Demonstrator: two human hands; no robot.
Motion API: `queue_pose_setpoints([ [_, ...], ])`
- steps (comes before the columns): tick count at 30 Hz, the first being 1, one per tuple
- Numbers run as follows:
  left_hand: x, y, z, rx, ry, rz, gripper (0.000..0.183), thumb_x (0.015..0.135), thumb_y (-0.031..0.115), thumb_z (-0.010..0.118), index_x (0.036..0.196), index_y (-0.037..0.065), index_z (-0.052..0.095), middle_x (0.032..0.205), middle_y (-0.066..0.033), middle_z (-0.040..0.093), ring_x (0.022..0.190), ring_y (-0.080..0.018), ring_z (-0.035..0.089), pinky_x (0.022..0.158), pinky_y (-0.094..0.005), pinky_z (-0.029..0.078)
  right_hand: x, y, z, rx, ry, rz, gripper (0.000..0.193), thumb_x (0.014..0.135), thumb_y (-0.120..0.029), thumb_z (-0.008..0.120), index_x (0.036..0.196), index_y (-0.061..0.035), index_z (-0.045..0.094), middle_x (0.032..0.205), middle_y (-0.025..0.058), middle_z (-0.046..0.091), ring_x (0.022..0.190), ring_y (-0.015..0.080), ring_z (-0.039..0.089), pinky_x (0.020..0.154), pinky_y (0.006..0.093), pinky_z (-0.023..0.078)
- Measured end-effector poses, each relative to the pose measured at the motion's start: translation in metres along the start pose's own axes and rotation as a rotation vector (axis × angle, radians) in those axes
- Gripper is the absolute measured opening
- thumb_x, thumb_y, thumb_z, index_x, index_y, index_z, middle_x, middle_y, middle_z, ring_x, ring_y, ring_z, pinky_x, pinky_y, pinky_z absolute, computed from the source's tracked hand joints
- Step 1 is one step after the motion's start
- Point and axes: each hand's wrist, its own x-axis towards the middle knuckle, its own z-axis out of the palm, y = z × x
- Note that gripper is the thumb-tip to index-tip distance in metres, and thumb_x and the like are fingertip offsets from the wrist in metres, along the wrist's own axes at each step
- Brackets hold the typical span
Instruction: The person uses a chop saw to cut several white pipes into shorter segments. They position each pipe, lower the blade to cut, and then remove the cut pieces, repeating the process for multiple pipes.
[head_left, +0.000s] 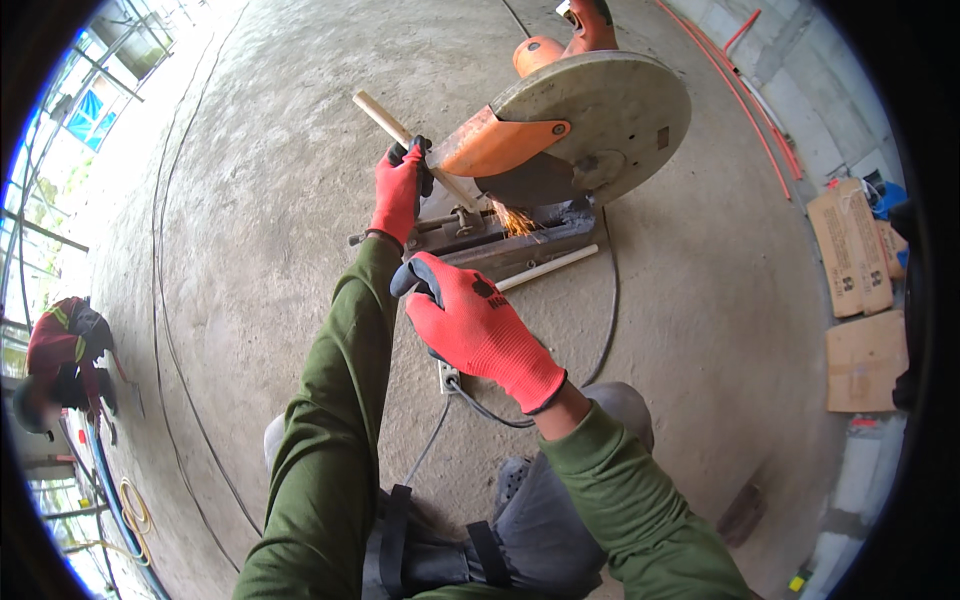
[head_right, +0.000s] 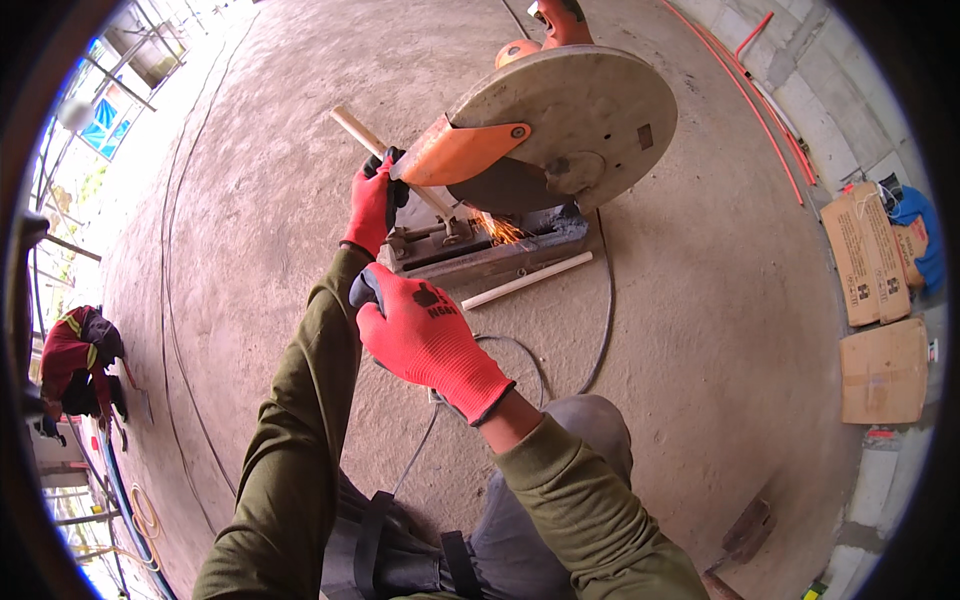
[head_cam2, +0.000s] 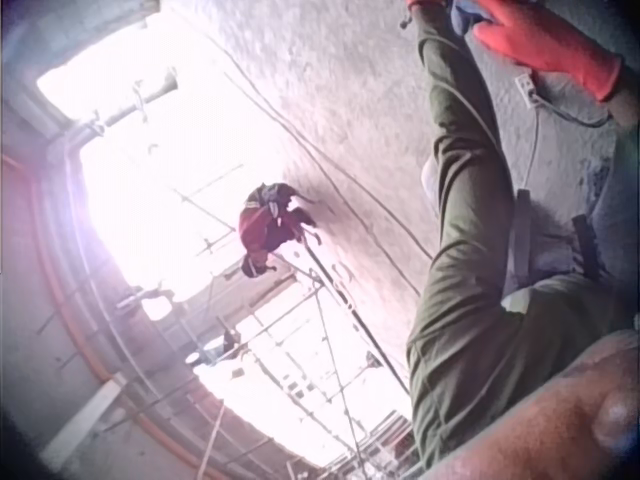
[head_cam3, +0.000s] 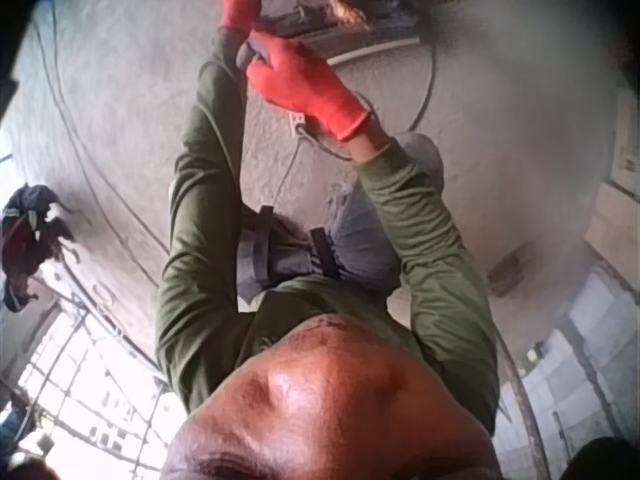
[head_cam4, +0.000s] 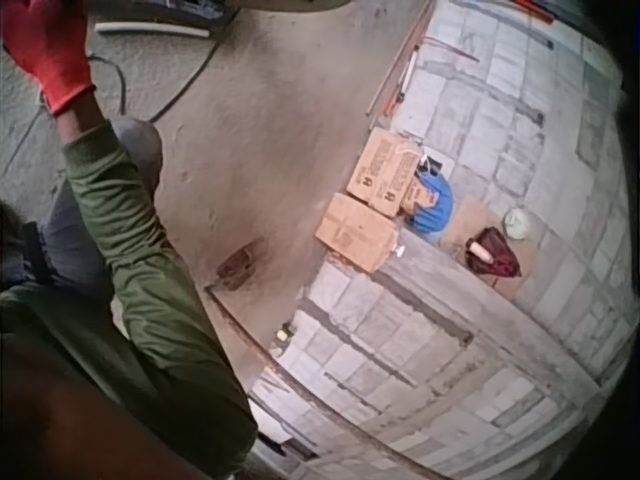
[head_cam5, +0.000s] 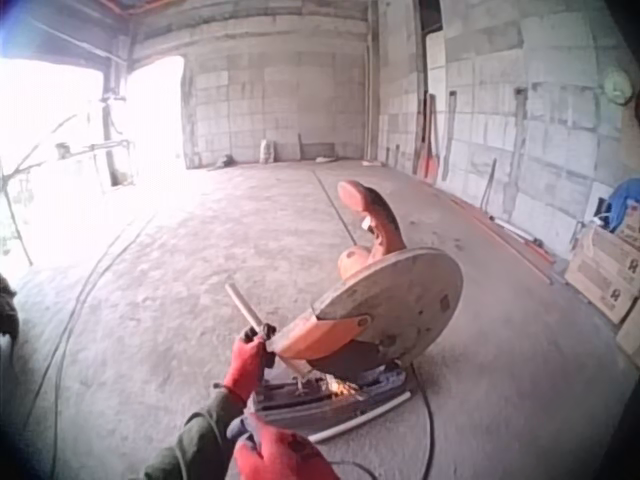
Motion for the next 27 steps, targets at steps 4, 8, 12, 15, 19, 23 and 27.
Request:
queue_pose_setpoints([
  [4, 0.003, -0.001, 0.000, 0.012, 0.009, -0.029, 0.026, 0.103, 0.031, 0.067, 0.094, 0.006, 0.066, 0.061, 0.0014, 0.053, 0.047, -0.0097, 0.047, 0.043, -0.0284, 0.036, 0.001, 0.001, 0.000, 0.014, 0.004, -0.012, 0.015, 0.096, -0.011, 0.053, 0.108, -0.0047, 0.061, 0.088, 0.0197, 0.067, 0.085, 0.0380, 0.067, 0.077, 0.0418, 0.052],
  [8, 0.009, 0.000, 0.000, 0.021, -0.003, -0.042, 0.028, 0.102, 0.032, 0.067, 0.094, 0.005, 0.066, 0.061, 0.0012, 0.053, 0.047, -0.0100, 0.047, 0.043, -0.0286, 0.036, 0.000, 0.000, 0.000, 0.037, 0.012, -0.009, 0.015, 0.096, -0.010, 0.053, 0.107, -0.0057, 0.061, 0.085, 0.0180, 0.066, 0.078, 0.0338, 0.066, 0.074, 0.0400, 0.051],
  [12, 0.014, 0.000, 0.001, 0.049, 0.011, -0.067, 0.029, 0.102, 0.032, 0.068, 0.095, 0.004, 0.068, 0.062, 0.0009, 0.054, 0.046, -0.0103, 0.046, 0.043, -0.0284, 0.036, -0.001, -0.005, -0.005, 0.047, 0.004, -0.011, 0.015, 0.095, -0.010, 0.053, 0.107, -0.0063, 0.061, 0.080, 0.0161, 0.064, 0.069, 0.0272, 0.063, 0.069, 0.0371, 0.050],
  [15, 0.018, 0.001, -0.004, 0.070, -0.042, -0.100, 0.031, 0.103, 0.037, 0.065, 0.106, 0.006, 0.068, 0.073, -0.0015, 0.062, 0.051, -0.0121, 0.053, 0.044, -0.0280, 0.040, -0.001, -0.005, -0.002, 0.058, 0.013, -0.013, 0.015, 0.095, -0.010, 0.053, 0.107, -0.0065, 0.061, 0.079, 0.0155, 0.063, 0.066, 0.0248, 0.062, 0.068, 0.0362, 0.050],
  [19, 0.015, -0.001, 0.010, 0.021, 0.025, -0.102, 0.030, 0.101, 0.034, 0.069, 0.096, 0.005, 0.070, 0.062, 0.0015, 0.052, 0.046, -0.0100, 0.045, 0.043, -0.0279, 0.036, 0.000, 0.000, -0.003, 0.065, 0.011, -0.002, 0.015, 0.096, -0.010, 0.054, 0.107, -0.0069, 0.062, 0.079, 0.0144, 0.064, 0.067, 0.0243, 0.062, 0.069, 0.0364, 0.050],
  [23, 0.023, -0.003, 0.005, -0.006, 0.017, -0.138, 0.031, 0.100, 0.036, 0.069, 0.097, 0.006, 0.072, 0.063, 0.0022, 0.051, 0.047, -0.0095, 0.043, 0.044, -0.0273, 0.035, 0.001, 0.003, -0.001, 0.056, 0.025, -0.034, 0.015, 0.096, -0.011, 0.054, 0.108, -0.0064, 0.062, 0.080, 0.0137, 0.064, 0.069, 0.0246, 0.064, 0.071, 0.0367, 0.051],
  [27, 0.029, -0.006, 0.005, 0.045, 0.040, -0.166, 0.033, 0.099, 0.040, 0.069, 0.097, 0.007, 0.075, 0.065, 0.0023, 0.051, 0.048, -0.0094, 0.041, 0.045, -0.0273, 0.036, 0.000, -0.007, -0.009, 0.061, -0.025, 0.055, 0.018, 0.092, -0.016, 0.053, 0.105, -0.0053, 0.060, 0.093, 0.0206, 0.071, 0.095, 0.0428, 0.069, 0.085, 0.0501, 0.053],
])
